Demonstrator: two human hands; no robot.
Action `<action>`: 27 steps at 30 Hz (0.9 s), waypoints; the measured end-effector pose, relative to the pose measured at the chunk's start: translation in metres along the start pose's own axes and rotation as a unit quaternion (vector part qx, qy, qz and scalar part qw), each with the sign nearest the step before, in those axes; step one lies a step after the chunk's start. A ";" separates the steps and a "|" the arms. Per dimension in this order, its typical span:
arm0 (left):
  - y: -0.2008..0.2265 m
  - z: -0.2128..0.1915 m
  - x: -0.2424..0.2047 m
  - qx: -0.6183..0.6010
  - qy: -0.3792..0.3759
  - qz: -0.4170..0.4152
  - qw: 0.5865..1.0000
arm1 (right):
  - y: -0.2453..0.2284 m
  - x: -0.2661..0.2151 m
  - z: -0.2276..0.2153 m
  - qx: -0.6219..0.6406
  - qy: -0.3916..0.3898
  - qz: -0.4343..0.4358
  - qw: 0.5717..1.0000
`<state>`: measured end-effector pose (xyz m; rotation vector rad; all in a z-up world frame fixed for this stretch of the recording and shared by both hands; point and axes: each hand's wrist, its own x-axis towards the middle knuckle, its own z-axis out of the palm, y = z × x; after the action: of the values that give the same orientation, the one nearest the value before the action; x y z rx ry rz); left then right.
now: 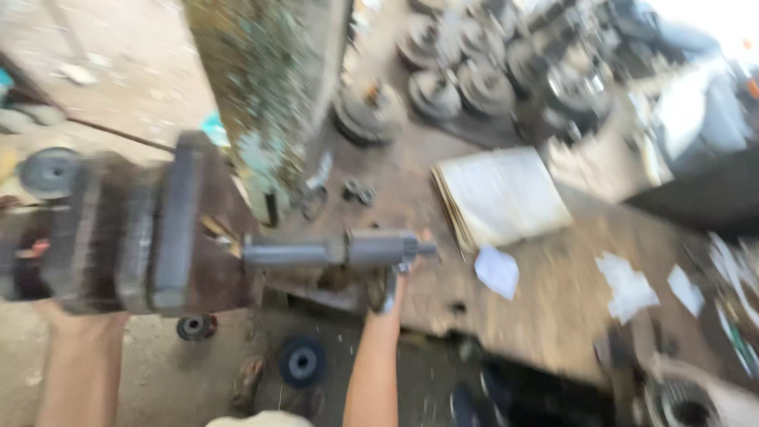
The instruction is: The person operates a manual crank to rotate a stator core and wind copper wire around its slots. After winding, the person removes the stator from the jig, places it on the workbench, and separates the wound coils from the core.
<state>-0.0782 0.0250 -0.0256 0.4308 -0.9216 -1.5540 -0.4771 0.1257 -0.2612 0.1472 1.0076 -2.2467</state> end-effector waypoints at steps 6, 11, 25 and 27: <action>0.013 -0.004 -0.016 0.154 0.281 -0.116 0.940 | 0.051 0.020 0.025 -0.016 -0.036 0.023 0.999; -0.008 -0.022 -0.016 0.038 0.078 0.014 0.996 | 0.023 0.001 0.016 -0.013 -0.007 -0.029 0.999; 0.022 0.041 -0.002 0.188 0.245 -0.198 0.930 | -0.133 -0.023 0.162 0.203 -0.236 -0.233 0.921; 0.021 0.043 -0.002 0.184 0.223 -0.185 0.939 | -0.148 -0.036 0.172 0.176 -0.252 -0.219 0.926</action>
<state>-0.0950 0.0412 0.0160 1.2319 -0.7971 -1.5183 -0.5129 0.0954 -0.0360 -0.5302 0.3761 -2.6479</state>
